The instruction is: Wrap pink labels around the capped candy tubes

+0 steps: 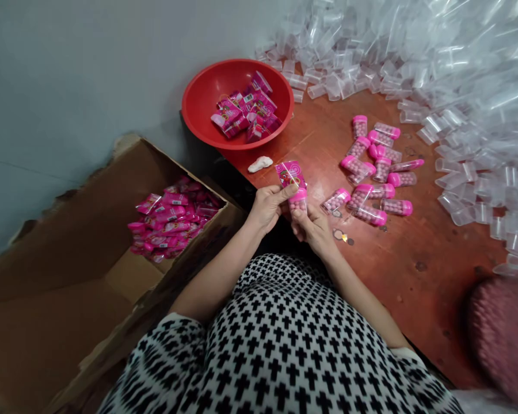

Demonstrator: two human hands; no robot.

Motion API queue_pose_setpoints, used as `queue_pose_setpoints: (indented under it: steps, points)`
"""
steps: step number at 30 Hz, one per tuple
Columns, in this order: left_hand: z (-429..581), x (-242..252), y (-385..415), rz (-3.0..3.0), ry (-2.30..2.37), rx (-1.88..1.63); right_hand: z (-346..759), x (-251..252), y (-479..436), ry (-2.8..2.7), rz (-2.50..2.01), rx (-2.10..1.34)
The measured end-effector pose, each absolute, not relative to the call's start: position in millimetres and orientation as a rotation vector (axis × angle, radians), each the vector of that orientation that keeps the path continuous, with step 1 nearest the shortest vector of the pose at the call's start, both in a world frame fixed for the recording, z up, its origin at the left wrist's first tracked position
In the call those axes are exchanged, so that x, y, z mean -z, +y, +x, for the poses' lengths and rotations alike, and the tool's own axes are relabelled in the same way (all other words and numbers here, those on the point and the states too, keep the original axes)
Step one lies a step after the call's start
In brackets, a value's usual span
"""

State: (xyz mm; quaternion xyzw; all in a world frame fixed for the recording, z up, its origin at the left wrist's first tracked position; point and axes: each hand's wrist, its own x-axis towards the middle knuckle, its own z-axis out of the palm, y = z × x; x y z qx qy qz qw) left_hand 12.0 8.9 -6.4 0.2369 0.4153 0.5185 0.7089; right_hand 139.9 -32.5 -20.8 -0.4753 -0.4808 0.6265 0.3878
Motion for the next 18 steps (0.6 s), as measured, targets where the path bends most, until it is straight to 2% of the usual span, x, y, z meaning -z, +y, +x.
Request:
queue_pose_setpoints:
  steps: [3, 8, 10, 14, 18]
  points:
    - [11.1, 3.2, 12.7, 0.573, 0.939, -1.099, 138.7, 22.7, -30.7, -1.157, -1.146, -1.679]
    - [18.0, -1.6, 12.1, 0.544, 0.950, -1.110, 139.4, 23.1, -28.0, -1.341, -1.351, -1.174]
    - [20.0, -1.9, 10.8, 0.531, 0.942, -1.111, 140.3, 22.7, -27.3, -1.316, -1.320, -1.252]
    - [19.1, -1.7, 9.8, 0.568, 0.959, -1.099, 141.5, 22.8, -26.4, -1.107, -1.118, -1.615]
    - [19.3, -1.3, 10.2, 0.612, 1.008, -1.140, 141.3, 21.4, -25.5, -1.087, -1.092, -1.669]
